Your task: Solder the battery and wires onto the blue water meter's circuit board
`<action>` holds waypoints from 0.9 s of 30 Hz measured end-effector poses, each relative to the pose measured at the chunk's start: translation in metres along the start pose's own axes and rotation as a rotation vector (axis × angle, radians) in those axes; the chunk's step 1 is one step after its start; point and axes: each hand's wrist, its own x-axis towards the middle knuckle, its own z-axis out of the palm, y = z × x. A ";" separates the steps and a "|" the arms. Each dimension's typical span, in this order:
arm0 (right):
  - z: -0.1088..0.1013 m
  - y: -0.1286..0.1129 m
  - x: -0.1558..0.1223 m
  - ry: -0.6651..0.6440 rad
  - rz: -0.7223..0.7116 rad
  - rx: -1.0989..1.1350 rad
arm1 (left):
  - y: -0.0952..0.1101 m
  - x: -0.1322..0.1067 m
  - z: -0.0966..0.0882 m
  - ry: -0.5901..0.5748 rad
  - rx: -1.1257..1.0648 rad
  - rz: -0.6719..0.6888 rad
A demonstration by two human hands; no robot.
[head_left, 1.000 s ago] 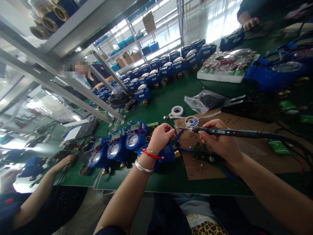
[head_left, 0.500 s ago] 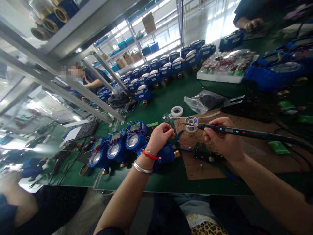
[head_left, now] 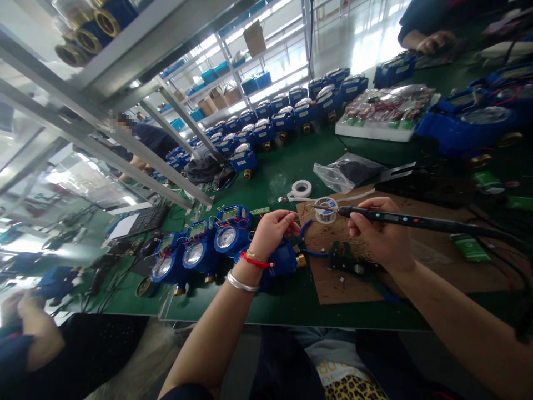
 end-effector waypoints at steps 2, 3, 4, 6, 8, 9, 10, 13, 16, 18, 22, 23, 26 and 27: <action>0.000 0.001 -0.001 -0.005 0.007 -0.007 | 0.000 0.000 0.002 0.004 0.025 0.002; -0.001 0.002 -0.001 -0.008 0.012 -0.010 | 0.000 0.000 0.002 0.002 0.038 0.004; -0.001 0.003 -0.001 -0.011 0.018 -0.014 | 0.001 0.000 0.003 -0.003 0.053 0.008; -0.002 0.003 -0.001 -0.024 0.033 -0.023 | 0.001 0.000 0.004 -0.019 0.088 0.019; -0.002 0.003 -0.001 -0.039 0.039 -0.029 | 0.002 0.000 0.005 -0.032 0.129 0.028; -0.002 0.002 -0.001 -0.048 0.039 -0.033 | 0.002 0.000 0.006 -0.034 0.149 0.032; -0.002 0.002 -0.001 -0.053 0.037 -0.041 | 0.002 0.000 0.006 -0.035 0.167 0.035; -0.003 0.000 -0.002 -0.067 0.019 -0.082 | 0.002 0.001 0.006 -0.035 0.206 0.041; -0.003 0.000 -0.003 -0.095 0.003 -0.097 | 0.000 0.000 0.005 -0.040 0.229 0.049; -0.004 0.001 -0.004 -0.118 -0.005 -0.092 | -0.001 0.000 0.004 -0.042 0.237 0.057; -0.003 0.002 -0.004 -0.132 0.001 -0.094 | -0.001 -0.001 0.003 -0.031 0.230 0.067; -0.003 0.002 -0.004 -0.132 0.004 -0.100 | -0.001 -0.001 0.003 -0.026 0.224 0.067; -0.002 0.002 -0.004 -0.142 0.003 -0.126 | -0.001 -0.001 0.003 -0.021 0.218 0.067; -0.002 0.002 -0.005 -0.147 0.002 -0.133 | -0.001 -0.001 0.003 -0.021 0.221 0.069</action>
